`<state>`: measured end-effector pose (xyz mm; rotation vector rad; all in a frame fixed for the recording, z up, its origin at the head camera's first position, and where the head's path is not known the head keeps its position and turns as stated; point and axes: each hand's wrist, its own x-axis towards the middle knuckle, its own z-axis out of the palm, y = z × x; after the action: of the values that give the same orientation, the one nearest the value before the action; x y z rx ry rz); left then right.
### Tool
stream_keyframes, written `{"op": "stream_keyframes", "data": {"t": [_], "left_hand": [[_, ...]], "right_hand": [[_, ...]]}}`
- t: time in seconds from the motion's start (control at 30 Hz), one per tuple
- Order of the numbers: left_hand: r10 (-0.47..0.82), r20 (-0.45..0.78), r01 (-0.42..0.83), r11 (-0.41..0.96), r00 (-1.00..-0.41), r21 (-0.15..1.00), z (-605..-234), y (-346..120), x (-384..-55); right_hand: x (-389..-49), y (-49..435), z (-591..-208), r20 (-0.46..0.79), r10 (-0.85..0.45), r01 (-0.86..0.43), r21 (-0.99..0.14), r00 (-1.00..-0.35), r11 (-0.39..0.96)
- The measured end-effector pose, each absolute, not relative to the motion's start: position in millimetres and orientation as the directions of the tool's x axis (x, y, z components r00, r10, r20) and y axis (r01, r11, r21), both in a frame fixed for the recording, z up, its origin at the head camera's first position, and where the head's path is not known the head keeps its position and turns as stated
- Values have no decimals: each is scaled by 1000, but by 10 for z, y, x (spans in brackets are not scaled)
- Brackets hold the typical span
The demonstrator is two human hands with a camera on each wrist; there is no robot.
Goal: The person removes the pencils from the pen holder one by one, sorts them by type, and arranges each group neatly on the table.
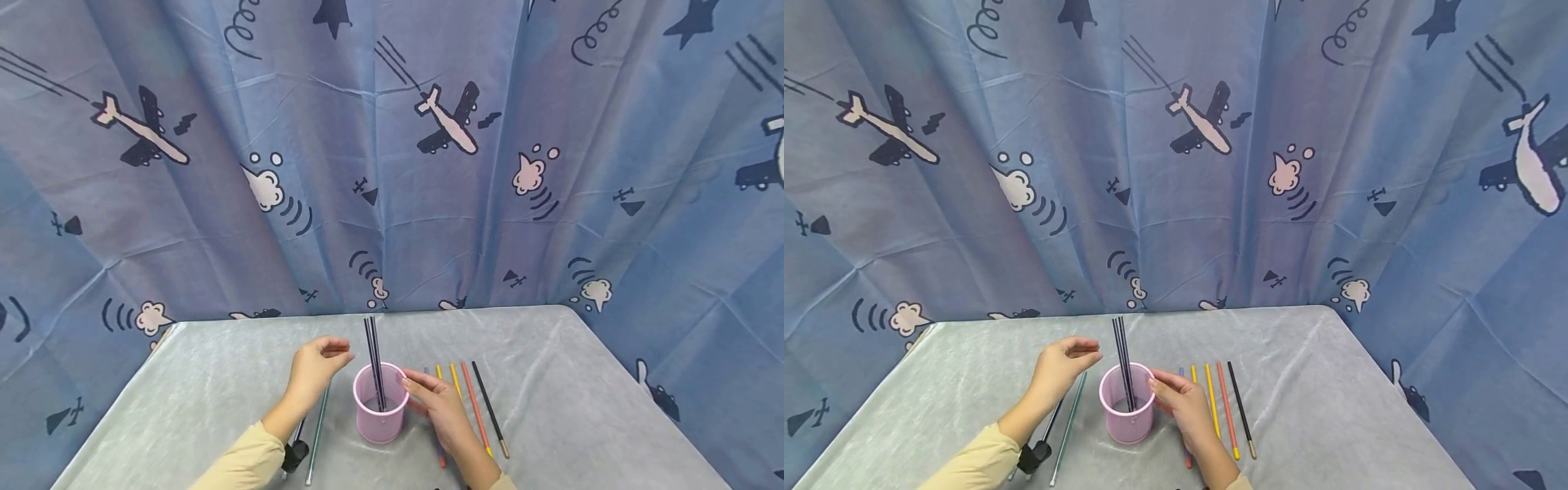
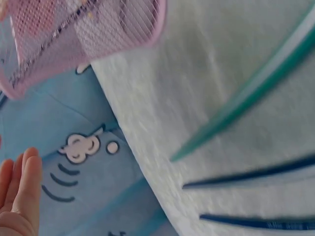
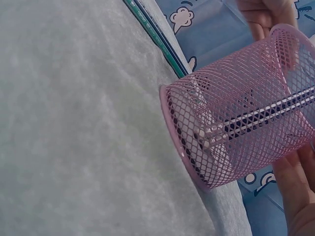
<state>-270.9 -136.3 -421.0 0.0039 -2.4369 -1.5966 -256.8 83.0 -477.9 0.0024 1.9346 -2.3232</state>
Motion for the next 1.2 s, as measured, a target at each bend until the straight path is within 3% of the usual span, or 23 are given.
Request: {"op": "stream_keyframes", "data": {"t": [0.47,1.2], "left_hand": [[-97,147,121,236,-984,964,-4260,-1083,-2727],[-134,144,115,205,-980,972,-4294,-1006,-2798]], "right_hand": [[-2574,834,-4777,-75,-95,90,-983,-993,-161],[-2572,820,-4773,-78,-83,90,-985,-993,-149]]}}
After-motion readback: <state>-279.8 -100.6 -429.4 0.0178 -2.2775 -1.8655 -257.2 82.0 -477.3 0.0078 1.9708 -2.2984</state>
